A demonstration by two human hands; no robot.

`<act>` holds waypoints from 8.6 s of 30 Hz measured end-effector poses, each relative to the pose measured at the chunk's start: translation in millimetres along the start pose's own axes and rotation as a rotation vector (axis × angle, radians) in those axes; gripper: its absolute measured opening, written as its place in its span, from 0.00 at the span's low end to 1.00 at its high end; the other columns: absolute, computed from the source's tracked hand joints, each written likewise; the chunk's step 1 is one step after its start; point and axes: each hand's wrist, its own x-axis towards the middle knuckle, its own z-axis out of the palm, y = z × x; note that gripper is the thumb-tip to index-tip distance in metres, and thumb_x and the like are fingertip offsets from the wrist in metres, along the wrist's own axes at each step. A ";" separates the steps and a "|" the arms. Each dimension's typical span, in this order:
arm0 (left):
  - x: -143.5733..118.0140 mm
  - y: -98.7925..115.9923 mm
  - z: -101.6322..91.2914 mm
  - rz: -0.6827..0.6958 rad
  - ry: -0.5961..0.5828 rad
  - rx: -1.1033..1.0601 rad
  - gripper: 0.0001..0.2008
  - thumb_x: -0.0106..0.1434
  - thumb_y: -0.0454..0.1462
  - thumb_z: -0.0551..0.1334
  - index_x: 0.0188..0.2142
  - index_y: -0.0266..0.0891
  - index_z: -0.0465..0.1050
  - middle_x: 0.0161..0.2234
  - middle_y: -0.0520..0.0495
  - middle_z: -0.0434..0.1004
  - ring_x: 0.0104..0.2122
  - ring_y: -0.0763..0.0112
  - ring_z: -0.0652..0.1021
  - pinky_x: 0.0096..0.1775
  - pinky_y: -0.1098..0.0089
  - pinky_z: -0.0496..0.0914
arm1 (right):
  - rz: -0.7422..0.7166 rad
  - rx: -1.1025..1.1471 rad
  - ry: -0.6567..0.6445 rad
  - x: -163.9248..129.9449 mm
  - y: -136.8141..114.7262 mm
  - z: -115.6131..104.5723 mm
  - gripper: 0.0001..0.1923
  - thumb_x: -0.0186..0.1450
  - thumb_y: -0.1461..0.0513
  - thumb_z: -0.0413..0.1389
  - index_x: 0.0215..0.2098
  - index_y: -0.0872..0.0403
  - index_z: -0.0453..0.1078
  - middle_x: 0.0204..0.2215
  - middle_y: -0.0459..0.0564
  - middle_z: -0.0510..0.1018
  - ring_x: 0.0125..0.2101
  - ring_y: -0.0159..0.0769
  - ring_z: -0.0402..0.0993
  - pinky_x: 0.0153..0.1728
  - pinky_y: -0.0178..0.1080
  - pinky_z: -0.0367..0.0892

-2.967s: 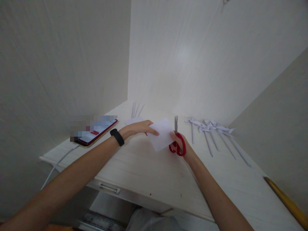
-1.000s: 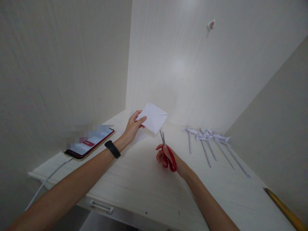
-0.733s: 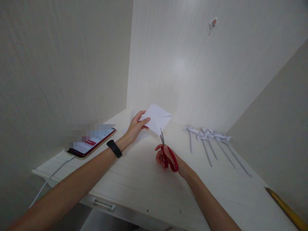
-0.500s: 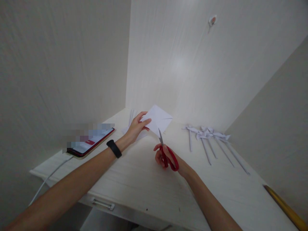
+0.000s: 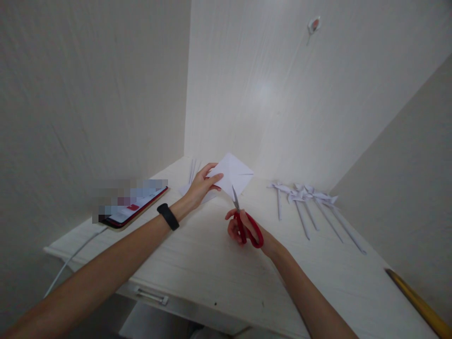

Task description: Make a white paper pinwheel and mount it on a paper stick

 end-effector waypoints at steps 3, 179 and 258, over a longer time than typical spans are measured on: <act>-0.1 -0.1 0.7 -0.003 -0.002 -0.015 0.20 0.50 0.41 0.66 0.42 0.39 0.67 0.36 0.49 0.71 0.29 0.76 0.73 0.23 0.80 0.68 | -0.004 0.009 -0.008 0.6 3.2 -0.4 0.27 0.62 0.40 0.37 0.42 0.52 0.60 0.19 0.42 0.66 0.15 0.26 0.57 0.17 0.32 0.54; -10.3 -20.1 11.0 -0.221 -0.378 0.252 0.14 0.55 0.43 0.63 0.26 0.32 0.71 0.23 0.49 0.72 0.21 0.79 0.71 0.25 0.76 0.65 | -0.060 0.015 0.099 11.1 15.2 -2.0 0.25 0.63 0.42 0.39 0.38 0.53 0.60 0.14 0.39 0.65 0.11 0.24 0.53 0.12 0.29 0.52; -11.1 -21.1 11.1 -0.218 -0.425 0.300 0.13 0.54 0.42 0.63 0.23 0.32 0.72 0.20 0.49 0.72 0.20 0.79 0.70 0.24 0.76 0.64 | -0.065 -0.029 0.091 7.8 10.0 -0.6 0.28 0.60 0.38 0.37 0.37 0.51 0.58 0.16 0.40 0.66 0.12 0.26 0.53 0.14 0.32 0.51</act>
